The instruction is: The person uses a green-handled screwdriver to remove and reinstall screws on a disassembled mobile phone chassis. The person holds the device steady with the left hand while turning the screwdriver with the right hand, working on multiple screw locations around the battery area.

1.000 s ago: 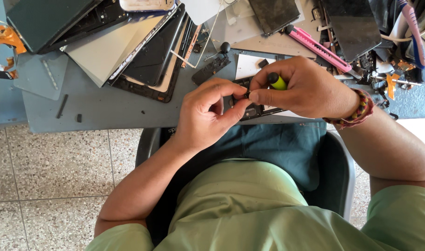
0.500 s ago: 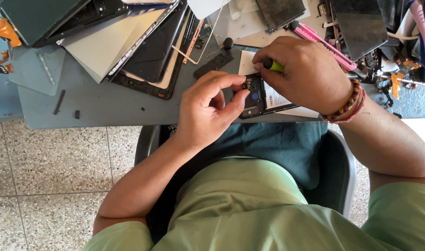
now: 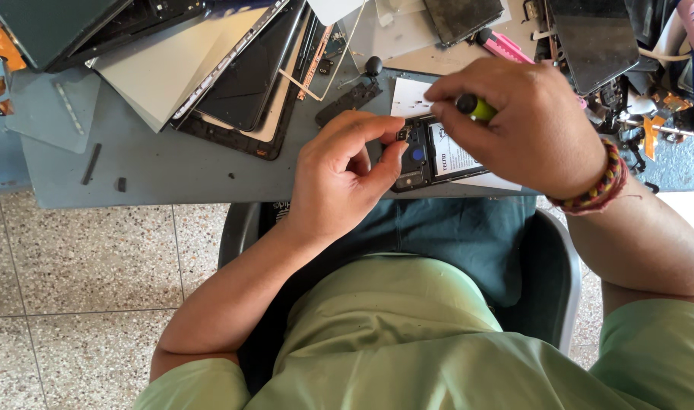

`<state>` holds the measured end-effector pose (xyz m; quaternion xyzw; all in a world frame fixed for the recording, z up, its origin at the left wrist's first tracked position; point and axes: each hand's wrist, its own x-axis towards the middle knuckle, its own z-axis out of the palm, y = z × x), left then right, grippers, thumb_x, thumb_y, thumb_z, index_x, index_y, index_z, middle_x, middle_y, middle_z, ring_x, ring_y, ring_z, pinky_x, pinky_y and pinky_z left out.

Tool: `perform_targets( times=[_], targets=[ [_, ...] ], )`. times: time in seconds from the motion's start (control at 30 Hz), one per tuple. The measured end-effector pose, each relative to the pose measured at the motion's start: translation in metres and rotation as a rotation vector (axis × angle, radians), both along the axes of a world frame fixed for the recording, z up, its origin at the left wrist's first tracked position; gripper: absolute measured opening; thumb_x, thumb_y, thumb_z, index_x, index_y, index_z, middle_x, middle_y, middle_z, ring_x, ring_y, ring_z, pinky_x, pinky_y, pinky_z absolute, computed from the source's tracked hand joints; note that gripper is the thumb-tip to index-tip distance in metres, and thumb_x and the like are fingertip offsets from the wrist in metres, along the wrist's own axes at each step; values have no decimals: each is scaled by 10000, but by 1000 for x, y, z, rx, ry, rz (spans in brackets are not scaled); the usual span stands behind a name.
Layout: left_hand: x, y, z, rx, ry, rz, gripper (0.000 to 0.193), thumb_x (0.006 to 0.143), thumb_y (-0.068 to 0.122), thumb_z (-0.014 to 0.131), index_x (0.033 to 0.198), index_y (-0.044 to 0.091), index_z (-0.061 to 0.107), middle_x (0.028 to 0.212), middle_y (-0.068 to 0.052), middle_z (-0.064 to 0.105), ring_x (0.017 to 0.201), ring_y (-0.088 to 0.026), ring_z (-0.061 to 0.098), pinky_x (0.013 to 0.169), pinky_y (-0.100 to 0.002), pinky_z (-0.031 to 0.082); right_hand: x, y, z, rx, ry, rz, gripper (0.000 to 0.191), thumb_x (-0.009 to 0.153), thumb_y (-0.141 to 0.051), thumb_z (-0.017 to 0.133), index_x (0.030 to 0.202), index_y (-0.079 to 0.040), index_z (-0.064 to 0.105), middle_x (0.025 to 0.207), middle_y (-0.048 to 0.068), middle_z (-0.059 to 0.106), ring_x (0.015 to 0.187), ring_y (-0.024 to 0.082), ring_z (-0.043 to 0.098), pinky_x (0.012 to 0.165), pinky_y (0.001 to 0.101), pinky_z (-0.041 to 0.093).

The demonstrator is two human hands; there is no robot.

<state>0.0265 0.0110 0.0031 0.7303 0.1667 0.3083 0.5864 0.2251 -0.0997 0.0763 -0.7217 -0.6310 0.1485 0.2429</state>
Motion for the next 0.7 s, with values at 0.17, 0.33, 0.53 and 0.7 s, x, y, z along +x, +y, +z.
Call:
perform_targets(
  times=[0.17,0.33,0.53,0.7],
  targets=[
    [0,0,0,15,19,4,258,947,-27,771,1185,44,700,1028,-22,680,613,-27,527,547,-202,428,-8,2,-3,-44,160,53,180,972,-186,775,1093,-54,759,955,119,741,804,267,710,708,367,550],
    [0,-2,-1,67,20,3,275,952,-14,776,1209,49,704,1074,-41,696,616,-43,547,551,-216,447,-13,5,-7,-178,266,-35,220,931,-226,786,1058,-47,775,826,112,734,673,228,681,618,343,526],
    [0,-1,-2,99,22,-21,287,966,27,800,1234,68,705,1079,-34,705,671,-72,609,580,-228,490,-13,5,-7,-201,290,-42,195,926,-199,754,1050,-49,775,815,94,738,641,166,667,605,312,523],
    [1,-2,-3,101,32,-6,272,960,26,803,1213,68,712,1059,-35,705,646,-76,599,570,-232,484,-9,7,-9,-266,309,-56,192,908,-185,743,1048,-58,776,783,100,741,609,198,668,582,329,516]
  ],
)
